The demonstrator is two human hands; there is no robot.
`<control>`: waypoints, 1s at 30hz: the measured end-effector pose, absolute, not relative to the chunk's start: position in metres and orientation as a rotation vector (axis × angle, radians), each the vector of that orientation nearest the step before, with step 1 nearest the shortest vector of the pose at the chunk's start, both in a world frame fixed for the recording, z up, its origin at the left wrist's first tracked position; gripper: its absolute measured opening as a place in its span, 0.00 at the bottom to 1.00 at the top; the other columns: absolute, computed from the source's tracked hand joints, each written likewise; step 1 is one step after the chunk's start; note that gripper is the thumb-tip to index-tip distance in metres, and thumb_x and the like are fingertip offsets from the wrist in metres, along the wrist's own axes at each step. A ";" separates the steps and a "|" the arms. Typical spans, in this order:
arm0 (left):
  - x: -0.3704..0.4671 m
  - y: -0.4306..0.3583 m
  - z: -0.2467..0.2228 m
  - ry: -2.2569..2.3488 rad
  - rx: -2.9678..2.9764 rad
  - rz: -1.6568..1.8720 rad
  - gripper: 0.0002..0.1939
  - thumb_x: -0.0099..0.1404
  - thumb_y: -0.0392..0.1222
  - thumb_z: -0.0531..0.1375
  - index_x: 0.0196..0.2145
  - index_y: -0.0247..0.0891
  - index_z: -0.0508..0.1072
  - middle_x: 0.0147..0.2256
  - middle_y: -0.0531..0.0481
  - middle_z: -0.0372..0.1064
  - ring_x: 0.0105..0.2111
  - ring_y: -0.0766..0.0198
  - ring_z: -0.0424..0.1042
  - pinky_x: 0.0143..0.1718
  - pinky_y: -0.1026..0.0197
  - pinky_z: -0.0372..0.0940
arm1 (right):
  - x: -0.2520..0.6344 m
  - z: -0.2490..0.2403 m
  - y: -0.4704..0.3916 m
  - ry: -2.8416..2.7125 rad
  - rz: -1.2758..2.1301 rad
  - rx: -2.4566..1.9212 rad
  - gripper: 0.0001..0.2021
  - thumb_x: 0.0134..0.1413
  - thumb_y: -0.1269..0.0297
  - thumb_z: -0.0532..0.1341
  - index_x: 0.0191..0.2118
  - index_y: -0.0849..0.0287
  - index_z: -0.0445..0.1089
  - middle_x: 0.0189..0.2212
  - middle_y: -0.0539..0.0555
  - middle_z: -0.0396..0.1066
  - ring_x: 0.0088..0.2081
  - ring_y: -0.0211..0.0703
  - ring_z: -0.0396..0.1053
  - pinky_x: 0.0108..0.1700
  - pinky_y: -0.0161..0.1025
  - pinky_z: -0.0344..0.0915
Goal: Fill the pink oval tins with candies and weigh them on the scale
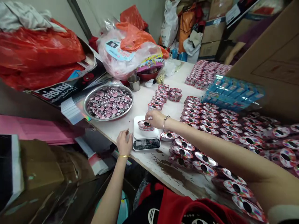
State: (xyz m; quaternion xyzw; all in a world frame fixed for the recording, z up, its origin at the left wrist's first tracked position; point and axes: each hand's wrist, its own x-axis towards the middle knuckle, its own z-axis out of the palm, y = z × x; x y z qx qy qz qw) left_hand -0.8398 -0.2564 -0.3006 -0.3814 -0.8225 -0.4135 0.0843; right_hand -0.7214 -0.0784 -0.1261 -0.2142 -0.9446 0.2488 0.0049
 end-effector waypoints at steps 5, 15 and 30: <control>-0.838 -0.258 -0.298 -2.477 -1.157 -1.242 0.16 0.63 0.48 0.55 0.45 0.37 0.69 0.40 0.44 0.70 0.40 0.57 0.70 0.45 0.54 0.63 | -0.730 -0.134 -0.080 -3.177 0.533 -0.633 0.10 0.54 0.73 0.59 0.42 0.62 0.74 0.39 0.58 0.74 0.40 0.43 0.70 0.39 0.33 0.61; -0.837 -0.258 -0.300 -2.477 -1.143 -1.246 0.15 0.63 0.46 0.56 0.45 0.37 0.69 0.40 0.45 0.69 0.40 0.57 0.69 0.45 0.55 0.62 | -0.731 -0.138 -0.076 -3.125 0.543 -0.590 0.11 0.51 0.77 0.59 0.41 0.63 0.73 0.35 0.57 0.72 0.36 0.41 0.67 0.38 0.34 0.59; -0.834 -0.256 -0.298 -2.493 -1.110 -1.284 0.13 0.64 0.45 0.55 0.44 0.37 0.70 0.39 0.46 0.69 0.39 0.60 0.69 0.45 0.57 0.62 | -0.673 -0.147 -0.050 -2.663 1.095 -0.743 0.07 0.51 0.64 0.61 0.33 0.62 0.72 0.25 0.49 0.65 0.28 0.35 0.59 0.32 0.34 0.55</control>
